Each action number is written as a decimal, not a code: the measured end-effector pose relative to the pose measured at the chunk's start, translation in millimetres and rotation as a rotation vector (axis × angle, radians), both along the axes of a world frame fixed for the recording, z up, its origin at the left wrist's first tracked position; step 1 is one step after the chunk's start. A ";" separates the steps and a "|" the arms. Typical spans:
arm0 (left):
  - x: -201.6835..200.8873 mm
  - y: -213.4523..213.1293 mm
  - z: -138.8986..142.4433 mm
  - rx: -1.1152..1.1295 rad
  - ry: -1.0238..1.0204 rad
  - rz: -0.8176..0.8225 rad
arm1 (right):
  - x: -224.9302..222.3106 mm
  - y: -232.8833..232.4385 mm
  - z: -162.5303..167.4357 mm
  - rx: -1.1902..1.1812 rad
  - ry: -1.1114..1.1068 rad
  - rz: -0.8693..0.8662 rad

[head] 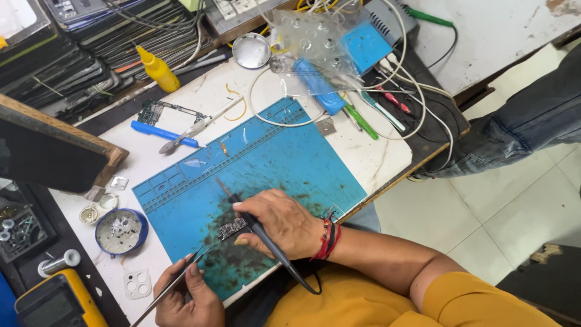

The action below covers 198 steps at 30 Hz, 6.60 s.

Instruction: The person solders a phone motherboard held on a blue silicone mat, steadying the board with a blade or tweezer in the left hand while applying a soldering iron to the board with the right hand. They reposition the board and continue soldering different points, occasionally dipping the tool in a small container on the bench.

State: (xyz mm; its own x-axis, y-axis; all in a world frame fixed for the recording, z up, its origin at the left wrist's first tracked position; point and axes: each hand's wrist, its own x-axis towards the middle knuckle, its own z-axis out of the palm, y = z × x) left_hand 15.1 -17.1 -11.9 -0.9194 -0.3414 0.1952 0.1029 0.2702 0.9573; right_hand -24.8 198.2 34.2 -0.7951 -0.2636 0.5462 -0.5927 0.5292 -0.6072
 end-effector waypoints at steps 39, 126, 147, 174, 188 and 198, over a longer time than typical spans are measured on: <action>-34.8 6.9 16.8 -0.209 -0.011 -0.212 | 0.4 -20.1 -22.1 -0.046 -0.158 -0.050; -32.9 6.4 15.5 -0.241 0.050 -0.229 | -0.7 -19.6 -20.9 -0.058 -0.123 -0.037; -35.4 5.9 13.0 -0.239 0.049 -0.230 | -2.4 -17.8 -23.2 -0.049 -0.148 -0.016; -34.5 6.8 12.7 -0.217 0.001 -0.212 | -2.9 -20.3 -19.9 -0.061 -0.124 -0.012; -34.1 6.7 13.4 -0.221 0.019 -0.211 | -3.4 -20.8 -21.2 -0.054 -0.119 -0.007; -34.5 6.8 13.3 -0.211 0.011 -0.194 | -4.4 -21.1 -19.6 -0.055 -0.136 0.011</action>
